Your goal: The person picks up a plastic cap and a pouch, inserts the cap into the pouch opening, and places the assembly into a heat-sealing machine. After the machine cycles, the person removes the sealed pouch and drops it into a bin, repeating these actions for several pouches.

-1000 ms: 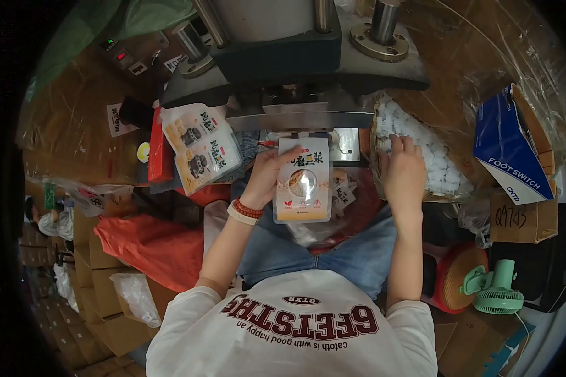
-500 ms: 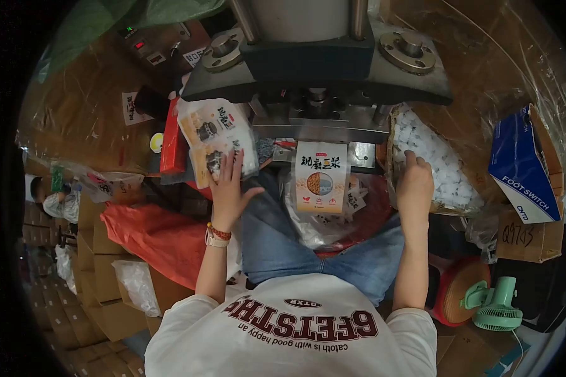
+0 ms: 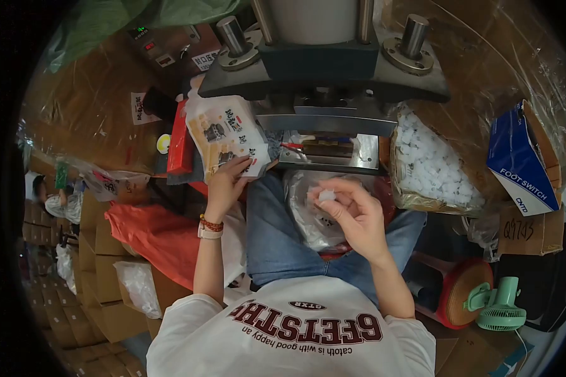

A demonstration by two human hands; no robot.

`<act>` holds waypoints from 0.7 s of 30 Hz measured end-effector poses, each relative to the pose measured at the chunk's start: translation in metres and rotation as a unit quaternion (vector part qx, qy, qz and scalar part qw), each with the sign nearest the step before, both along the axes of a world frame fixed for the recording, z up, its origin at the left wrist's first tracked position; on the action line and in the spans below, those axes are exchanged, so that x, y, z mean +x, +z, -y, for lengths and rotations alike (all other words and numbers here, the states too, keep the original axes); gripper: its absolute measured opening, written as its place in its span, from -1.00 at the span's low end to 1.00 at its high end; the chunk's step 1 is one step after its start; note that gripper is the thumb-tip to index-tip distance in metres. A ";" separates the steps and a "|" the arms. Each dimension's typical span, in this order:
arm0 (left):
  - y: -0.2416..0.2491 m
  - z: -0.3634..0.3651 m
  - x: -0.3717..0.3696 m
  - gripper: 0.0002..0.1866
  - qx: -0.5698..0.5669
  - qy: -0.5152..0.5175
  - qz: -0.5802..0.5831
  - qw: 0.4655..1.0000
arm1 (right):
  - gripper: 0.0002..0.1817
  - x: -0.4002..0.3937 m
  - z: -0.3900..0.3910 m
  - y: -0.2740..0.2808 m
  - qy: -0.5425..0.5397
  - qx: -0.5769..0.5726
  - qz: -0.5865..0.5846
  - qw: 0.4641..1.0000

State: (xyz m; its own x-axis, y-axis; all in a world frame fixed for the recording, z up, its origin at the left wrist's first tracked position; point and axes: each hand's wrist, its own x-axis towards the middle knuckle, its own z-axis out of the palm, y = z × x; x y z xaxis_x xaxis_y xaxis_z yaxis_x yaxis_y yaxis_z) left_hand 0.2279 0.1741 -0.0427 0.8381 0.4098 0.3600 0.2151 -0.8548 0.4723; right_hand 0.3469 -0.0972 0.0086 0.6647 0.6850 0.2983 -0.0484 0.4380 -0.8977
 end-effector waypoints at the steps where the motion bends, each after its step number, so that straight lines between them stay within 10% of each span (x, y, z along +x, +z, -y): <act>1: 0.003 -0.001 0.000 -0.66 0.002 0.002 0.000 1.000 | -0.68 -0.003 0.000 -0.001 0.004 -0.022 0.005 1.000; 4: 0.012 0.005 -0.003 -0.64 -0.102 0.067 -0.045 0.992 | -0.70 -0.011 -0.006 0.003 -0.046 -0.012 0.039 0.998; 6: 0.025 0.027 -0.007 -0.62 -0.197 0.011 0.169 0.966 | -0.70 -0.010 -0.011 0.011 -0.111 0.014 0.073 0.991; 8: 0.042 0.054 -0.010 -0.62 -0.153 -0.033 0.176 0.972 | -0.72 -0.008 -0.017 0.017 -0.213 0.012 0.302 0.929; 15: 0.068 0.090 -0.003 -0.67 -0.097 -0.176 0.154 0.968 | -0.67 0.009 -0.011 0.021 -0.086 -0.026 0.407 0.909; 19: 0.037 0.099 0.018 -0.84 -0.330 -0.171 0.025 0.928 | -0.55 0.012 -0.006 0.009 -0.055 -0.171 0.163 0.970; 21: 0.004 0.112 0.036 -0.73 -0.545 -0.106 -0.035 0.831 | -0.45 0.022 0.000 -0.009 -0.133 -0.220 0.264 0.930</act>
